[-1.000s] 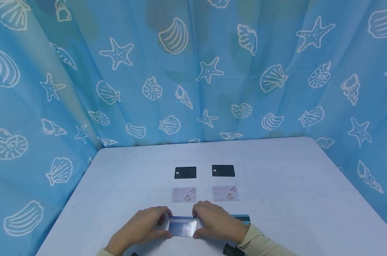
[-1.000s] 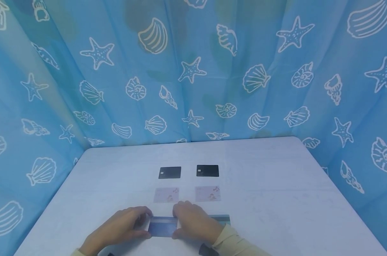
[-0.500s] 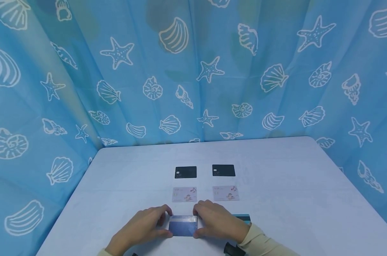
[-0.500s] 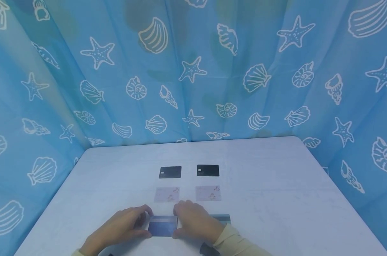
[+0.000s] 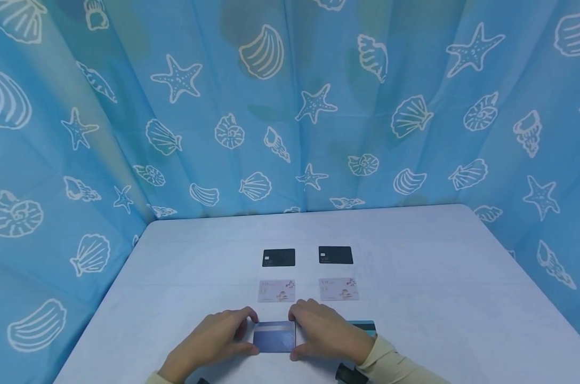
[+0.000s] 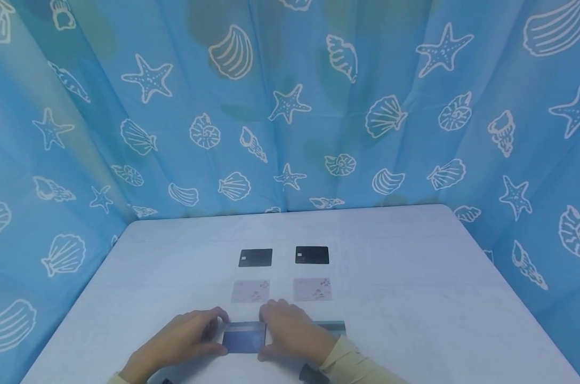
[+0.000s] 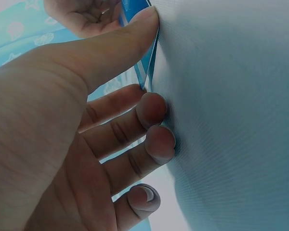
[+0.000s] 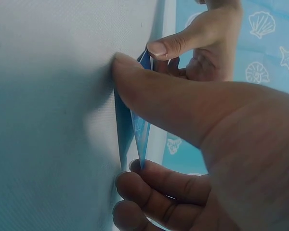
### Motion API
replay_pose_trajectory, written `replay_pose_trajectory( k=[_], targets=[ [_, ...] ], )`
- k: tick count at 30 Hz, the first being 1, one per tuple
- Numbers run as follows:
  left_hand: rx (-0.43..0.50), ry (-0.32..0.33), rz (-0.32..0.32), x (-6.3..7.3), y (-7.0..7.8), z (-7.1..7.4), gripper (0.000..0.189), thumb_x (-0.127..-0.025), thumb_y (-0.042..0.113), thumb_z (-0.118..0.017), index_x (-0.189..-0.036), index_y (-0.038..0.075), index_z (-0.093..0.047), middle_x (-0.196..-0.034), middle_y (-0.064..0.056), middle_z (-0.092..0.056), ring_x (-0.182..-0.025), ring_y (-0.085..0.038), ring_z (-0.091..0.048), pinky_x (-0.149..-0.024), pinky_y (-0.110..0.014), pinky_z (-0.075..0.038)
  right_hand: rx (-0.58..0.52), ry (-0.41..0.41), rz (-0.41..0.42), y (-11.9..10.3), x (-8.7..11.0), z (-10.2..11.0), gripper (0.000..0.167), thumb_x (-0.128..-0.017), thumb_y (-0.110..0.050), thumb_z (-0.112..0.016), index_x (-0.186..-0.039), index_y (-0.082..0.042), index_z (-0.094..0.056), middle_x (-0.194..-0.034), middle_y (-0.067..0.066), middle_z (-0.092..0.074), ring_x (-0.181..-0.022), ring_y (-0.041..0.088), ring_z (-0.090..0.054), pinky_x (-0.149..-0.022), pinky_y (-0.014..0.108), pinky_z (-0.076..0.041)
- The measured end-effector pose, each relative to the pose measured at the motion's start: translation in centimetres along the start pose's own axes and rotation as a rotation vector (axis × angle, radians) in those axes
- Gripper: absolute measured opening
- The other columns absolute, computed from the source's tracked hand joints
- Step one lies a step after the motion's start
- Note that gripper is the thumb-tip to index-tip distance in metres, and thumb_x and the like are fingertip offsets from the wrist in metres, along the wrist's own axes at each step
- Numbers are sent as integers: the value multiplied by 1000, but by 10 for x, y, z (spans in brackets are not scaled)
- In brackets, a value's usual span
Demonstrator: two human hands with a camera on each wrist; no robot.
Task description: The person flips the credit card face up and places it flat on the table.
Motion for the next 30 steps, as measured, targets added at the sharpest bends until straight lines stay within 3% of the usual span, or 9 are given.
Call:
replay_pose_trajectory(
  k=[16,23,30],
  targets=[
    [-2,-29,39,-2,0,0,56,-84,50,-83,-127,19,-66,-78,10,-57,-70,-7,-53,-69,-27,-43,13,3,-24,1,2,6,64,-73,-52,-90,-122,-19,-65,-107,-10,-64,-94,7,-52,-91,34,-53],
    [-45,21,-41,-9,17,15,56,-86,49,-81,-128,16,-65,-76,12,-56,-65,-5,-50,-63,-24,-41,5,16,-31,0,5,14,64,-73,-51,-90,-123,-19,-65,-108,-8,-66,-93,7,-52,-90,35,-54],
    [-87,42,-119,-18,39,25,60,-86,55,-79,-132,18,-65,-77,13,-57,-65,-3,-49,-60,-22,-40,3,25,-4,-2,8,18,64,-73,-51,-90,-123,-18,-66,-113,-7,-67,-101,9,-59,-95,37,-54]
  ],
)
Point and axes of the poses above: each hand's wrist, its own x-axis away from the middle knuckle, its own z-axis out of the back of the hand, y = z × x, the point moved 9 cm from there along -x, towards the middle knuckle
